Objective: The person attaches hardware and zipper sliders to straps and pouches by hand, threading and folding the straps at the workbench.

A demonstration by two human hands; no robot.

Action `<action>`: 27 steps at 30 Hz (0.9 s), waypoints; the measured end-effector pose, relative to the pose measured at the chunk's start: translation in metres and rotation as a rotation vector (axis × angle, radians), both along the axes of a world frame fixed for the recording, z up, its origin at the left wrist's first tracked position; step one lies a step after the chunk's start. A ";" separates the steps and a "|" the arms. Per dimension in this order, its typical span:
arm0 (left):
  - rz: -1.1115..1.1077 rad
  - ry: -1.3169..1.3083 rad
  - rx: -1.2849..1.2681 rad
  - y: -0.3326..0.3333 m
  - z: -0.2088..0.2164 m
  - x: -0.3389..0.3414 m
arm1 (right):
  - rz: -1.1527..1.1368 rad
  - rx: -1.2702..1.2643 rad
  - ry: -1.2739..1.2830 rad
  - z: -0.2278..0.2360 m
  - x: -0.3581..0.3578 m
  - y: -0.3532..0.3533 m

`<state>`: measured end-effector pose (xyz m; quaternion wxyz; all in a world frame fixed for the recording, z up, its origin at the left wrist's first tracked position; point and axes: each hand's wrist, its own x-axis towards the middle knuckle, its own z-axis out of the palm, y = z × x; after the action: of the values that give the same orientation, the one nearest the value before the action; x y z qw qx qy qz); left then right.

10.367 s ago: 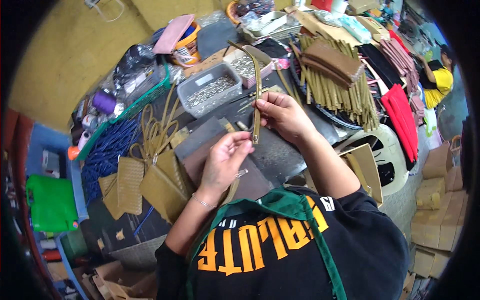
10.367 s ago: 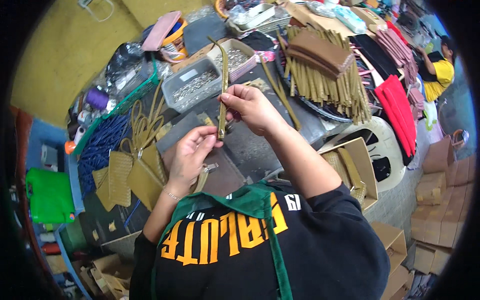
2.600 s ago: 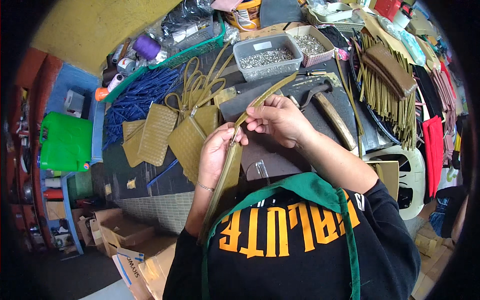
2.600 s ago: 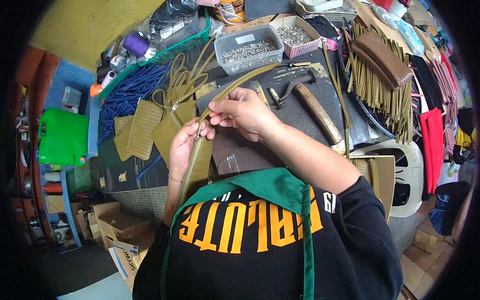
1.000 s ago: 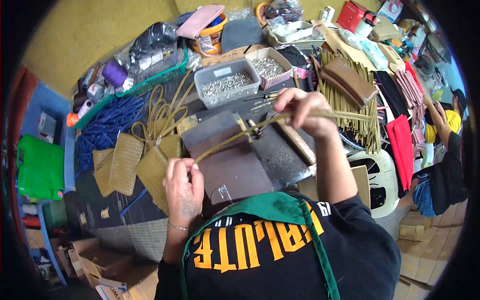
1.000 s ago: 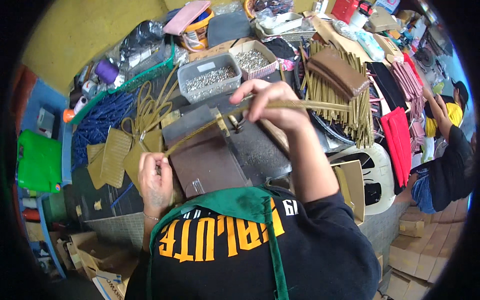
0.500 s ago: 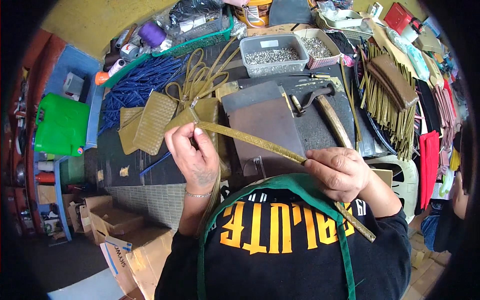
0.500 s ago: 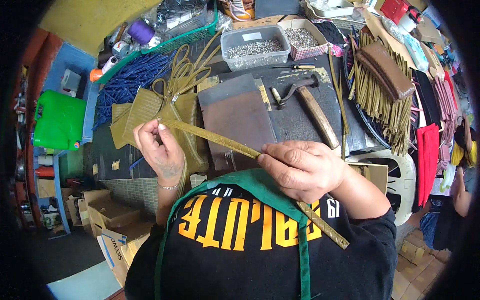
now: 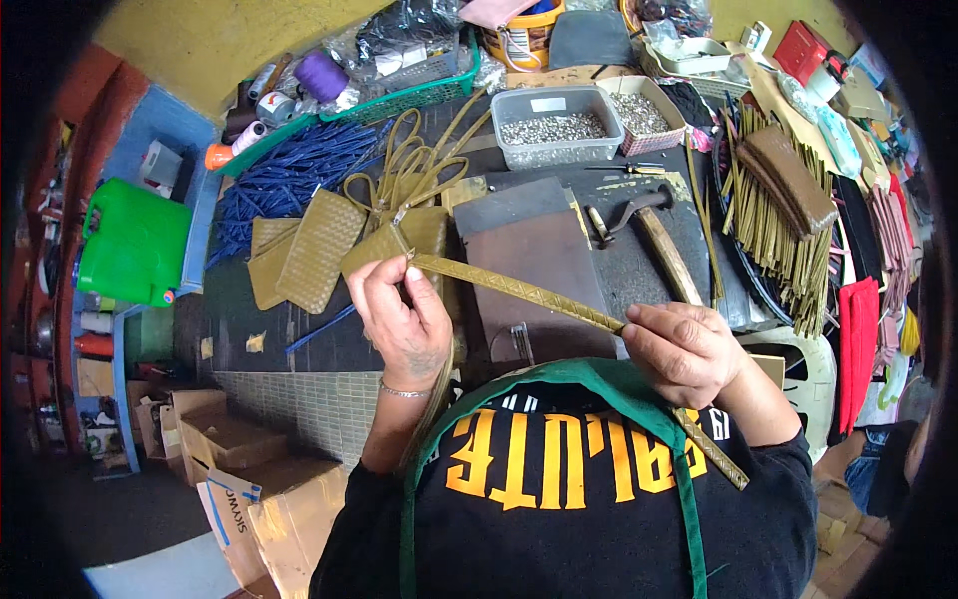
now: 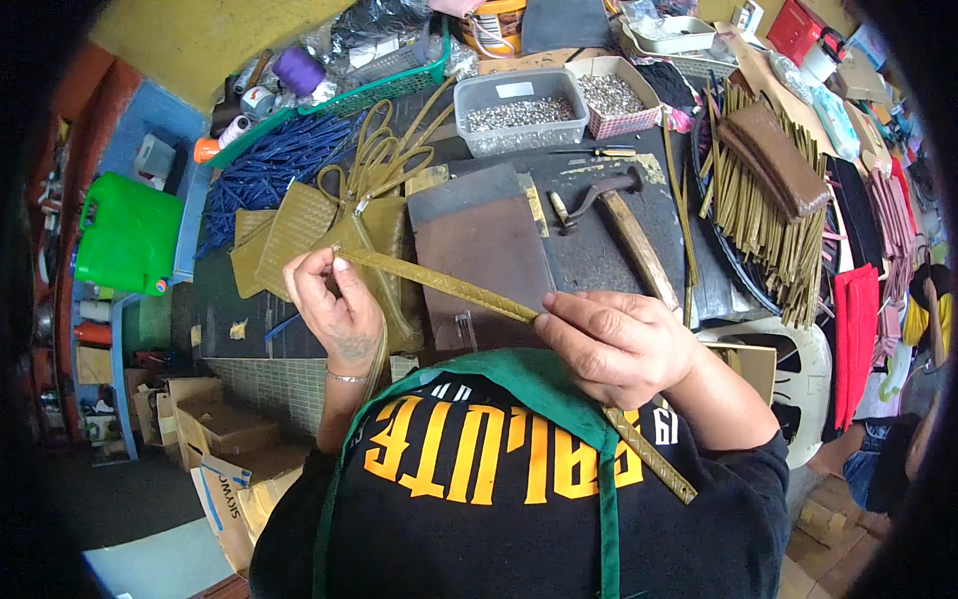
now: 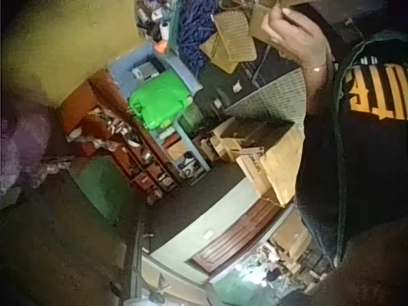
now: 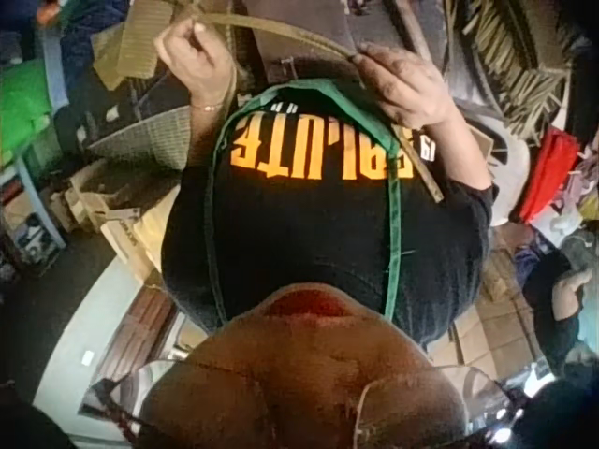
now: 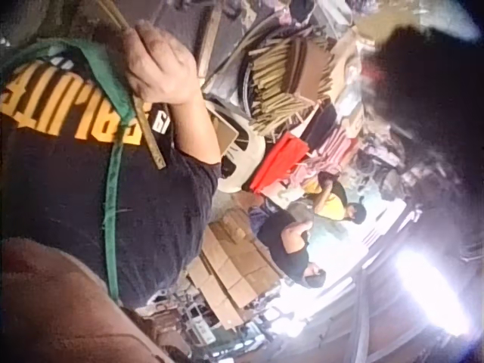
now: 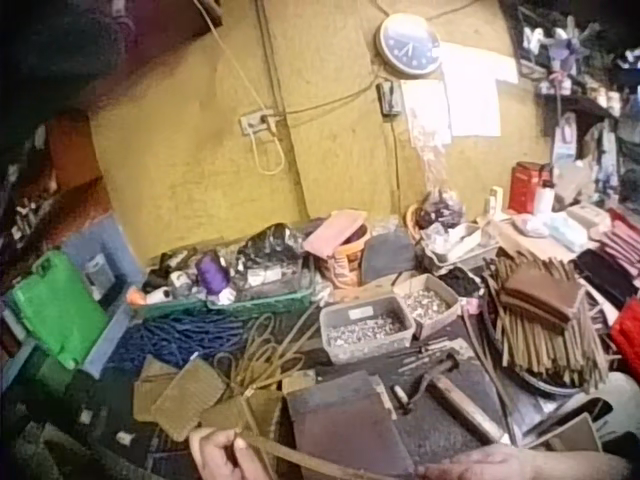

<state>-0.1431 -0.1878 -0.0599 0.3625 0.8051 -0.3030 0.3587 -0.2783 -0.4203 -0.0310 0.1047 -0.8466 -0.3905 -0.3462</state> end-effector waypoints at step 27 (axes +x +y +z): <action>-0.182 -0.416 -0.269 -0.015 0.076 0.117 | 0.059 0.048 -0.069 -0.022 0.081 0.053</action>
<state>-0.0258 -0.2025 0.0164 0.4269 0.6282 -0.3918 0.5194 -0.1976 -0.3670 -0.0529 0.1216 -0.8194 -0.4103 -0.3814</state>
